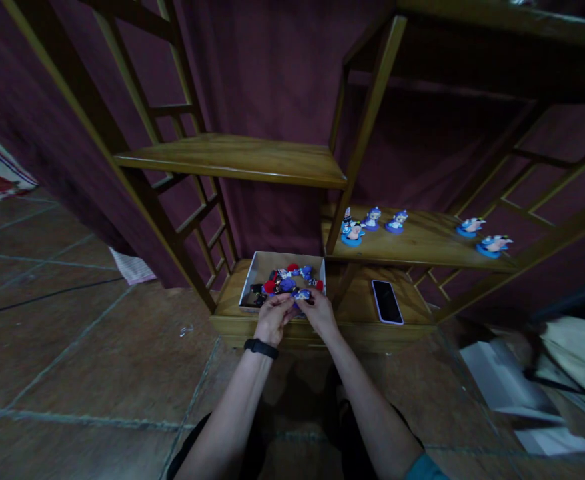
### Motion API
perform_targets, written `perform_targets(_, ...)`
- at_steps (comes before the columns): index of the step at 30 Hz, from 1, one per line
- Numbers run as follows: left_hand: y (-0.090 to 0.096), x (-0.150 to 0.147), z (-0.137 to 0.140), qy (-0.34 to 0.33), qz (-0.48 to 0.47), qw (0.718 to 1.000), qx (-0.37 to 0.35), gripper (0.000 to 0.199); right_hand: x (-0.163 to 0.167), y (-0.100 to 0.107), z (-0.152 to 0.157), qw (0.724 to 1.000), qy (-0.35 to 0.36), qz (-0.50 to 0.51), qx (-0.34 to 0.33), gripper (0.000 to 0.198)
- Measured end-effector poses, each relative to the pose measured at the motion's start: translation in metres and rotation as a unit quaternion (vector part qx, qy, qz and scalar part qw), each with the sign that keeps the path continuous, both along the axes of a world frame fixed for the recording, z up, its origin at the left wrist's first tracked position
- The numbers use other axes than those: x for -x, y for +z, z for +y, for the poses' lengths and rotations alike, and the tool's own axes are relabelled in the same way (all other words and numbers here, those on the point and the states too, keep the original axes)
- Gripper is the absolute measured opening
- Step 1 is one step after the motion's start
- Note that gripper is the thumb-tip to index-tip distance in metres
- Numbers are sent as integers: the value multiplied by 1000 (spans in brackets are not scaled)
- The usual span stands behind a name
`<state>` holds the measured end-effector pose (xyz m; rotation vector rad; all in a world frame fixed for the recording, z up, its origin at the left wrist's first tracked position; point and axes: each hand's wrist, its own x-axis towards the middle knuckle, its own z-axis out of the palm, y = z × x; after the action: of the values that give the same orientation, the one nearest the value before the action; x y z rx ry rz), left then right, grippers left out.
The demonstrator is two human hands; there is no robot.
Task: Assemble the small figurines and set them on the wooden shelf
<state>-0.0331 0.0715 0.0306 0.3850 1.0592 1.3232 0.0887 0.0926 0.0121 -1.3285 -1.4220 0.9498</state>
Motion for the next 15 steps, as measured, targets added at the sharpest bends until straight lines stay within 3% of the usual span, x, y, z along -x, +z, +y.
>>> perform_targets(6,2,3,1,-8,-17,1000,13,26,5,-4,3,993,36,97,48,27)
perform_targets(15,-2,6,6,-23,-53,998,39,18,5,0,2,984,1,161,80,27)
